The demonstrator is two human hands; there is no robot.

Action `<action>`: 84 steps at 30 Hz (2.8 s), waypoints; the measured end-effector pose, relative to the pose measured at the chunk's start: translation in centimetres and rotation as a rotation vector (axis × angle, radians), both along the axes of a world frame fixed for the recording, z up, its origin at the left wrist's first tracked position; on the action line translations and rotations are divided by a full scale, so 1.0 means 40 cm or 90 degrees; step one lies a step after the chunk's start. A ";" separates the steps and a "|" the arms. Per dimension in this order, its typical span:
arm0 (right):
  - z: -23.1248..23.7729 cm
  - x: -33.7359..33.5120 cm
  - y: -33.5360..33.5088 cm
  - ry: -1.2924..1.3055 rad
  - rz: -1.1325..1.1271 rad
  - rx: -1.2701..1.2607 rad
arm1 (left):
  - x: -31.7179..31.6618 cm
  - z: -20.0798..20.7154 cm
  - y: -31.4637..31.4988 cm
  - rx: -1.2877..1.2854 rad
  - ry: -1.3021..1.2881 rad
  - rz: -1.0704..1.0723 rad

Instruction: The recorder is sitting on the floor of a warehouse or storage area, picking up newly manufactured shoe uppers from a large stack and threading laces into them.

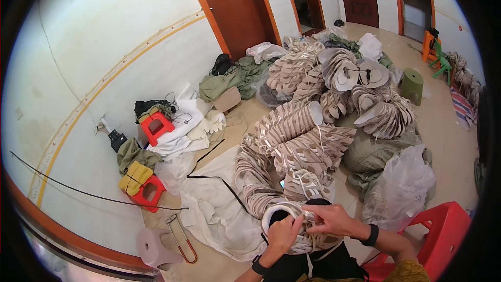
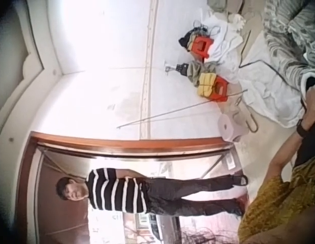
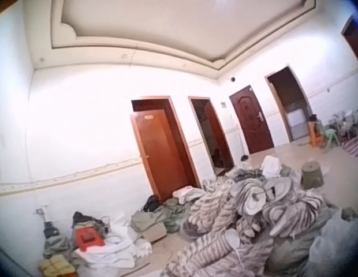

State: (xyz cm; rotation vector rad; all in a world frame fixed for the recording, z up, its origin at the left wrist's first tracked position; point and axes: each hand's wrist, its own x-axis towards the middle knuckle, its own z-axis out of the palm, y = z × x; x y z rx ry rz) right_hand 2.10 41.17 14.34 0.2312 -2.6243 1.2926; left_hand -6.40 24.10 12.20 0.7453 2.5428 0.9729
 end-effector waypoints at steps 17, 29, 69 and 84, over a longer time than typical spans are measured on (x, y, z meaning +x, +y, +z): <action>0.010 0.051 0.028 -0.190 0.106 -0.211 | -0.011 0.003 0.003 0.031 0.020 -0.009; 0.005 -0.013 0.020 -0.034 -0.009 0.008 | 0.004 0.012 0.003 0.019 0.001 -0.004; 0.010 -0.052 -0.010 -0.009 0.041 0.107 | 0.010 0.011 -0.010 0.040 0.042 -0.015; -0.023 0.047 0.042 -0.192 0.086 -0.188 | 0.007 -0.021 -0.020 0.042 0.166 -0.110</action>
